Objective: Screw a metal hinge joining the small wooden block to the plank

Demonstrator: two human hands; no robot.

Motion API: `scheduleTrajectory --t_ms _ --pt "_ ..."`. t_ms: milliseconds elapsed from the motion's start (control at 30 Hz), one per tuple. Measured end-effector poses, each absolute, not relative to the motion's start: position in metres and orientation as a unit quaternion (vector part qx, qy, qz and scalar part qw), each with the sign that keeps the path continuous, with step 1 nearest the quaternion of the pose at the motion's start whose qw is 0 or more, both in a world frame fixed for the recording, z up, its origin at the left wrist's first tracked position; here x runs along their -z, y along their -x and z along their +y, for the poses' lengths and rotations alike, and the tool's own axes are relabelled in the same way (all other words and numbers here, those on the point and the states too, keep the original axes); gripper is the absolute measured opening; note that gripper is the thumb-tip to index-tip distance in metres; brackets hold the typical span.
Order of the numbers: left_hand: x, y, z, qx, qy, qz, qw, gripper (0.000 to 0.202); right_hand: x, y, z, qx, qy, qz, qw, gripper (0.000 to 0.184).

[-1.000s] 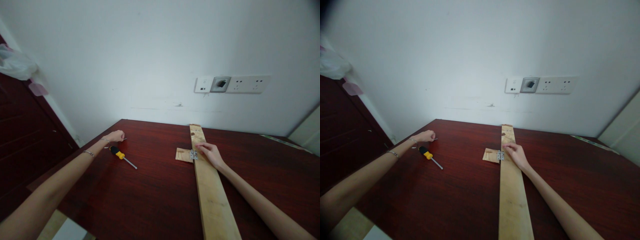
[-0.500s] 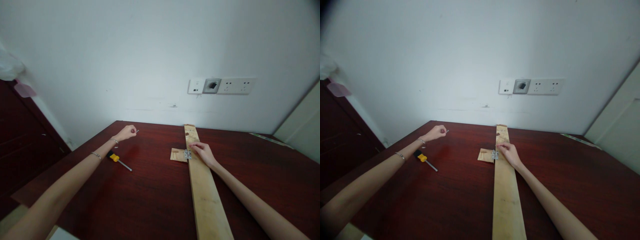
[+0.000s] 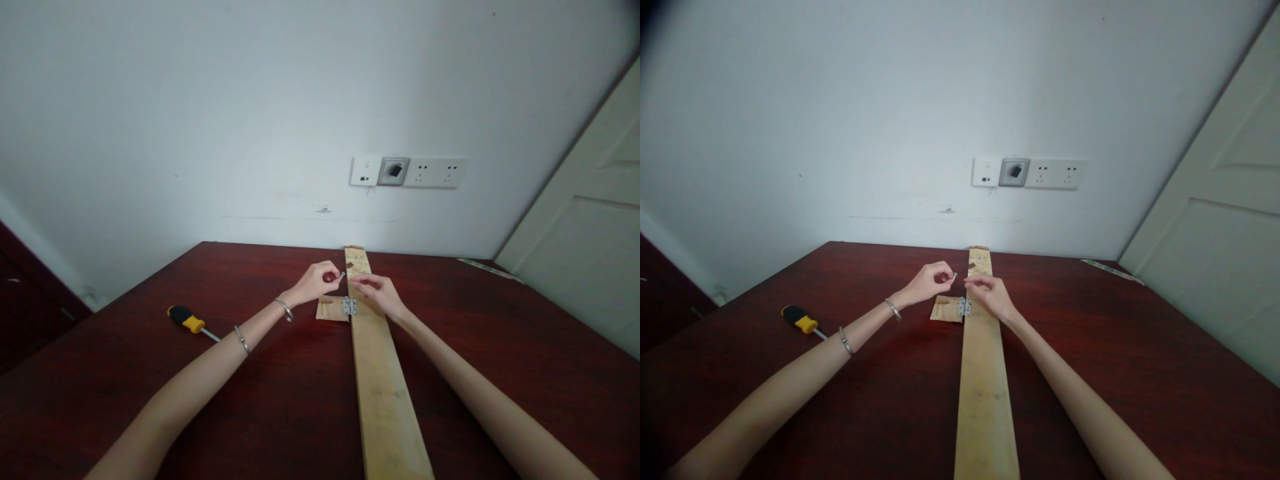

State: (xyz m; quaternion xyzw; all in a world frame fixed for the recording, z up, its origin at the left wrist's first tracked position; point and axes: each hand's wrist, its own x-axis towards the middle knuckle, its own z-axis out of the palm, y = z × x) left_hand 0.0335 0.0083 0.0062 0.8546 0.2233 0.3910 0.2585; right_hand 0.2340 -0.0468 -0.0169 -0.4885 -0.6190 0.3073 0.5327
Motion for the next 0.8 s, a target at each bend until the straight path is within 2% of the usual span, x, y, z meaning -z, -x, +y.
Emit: scheduleTrajectory --t_ms 167,500,800 --pt "-0.001 -0.04 0.0 -0.394 -0.847 0.199 0.297 0.003 0.005 -0.234 -0.05 -0.308 0.463 -0.65 0.518 0.028" --pt "-0.002 -0.042 -0.005 -0.385 -0.847 0.188 0.315 0.003 0.001 -0.227 -0.053 -0.299 0.439 -0.671 0.518 0.021" --pt "-0.003 -0.043 -0.01 -0.366 -0.849 0.198 0.326 0.004 0.001 -0.224 -0.055 -0.301 0.44 -0.666 0.522 0.023"
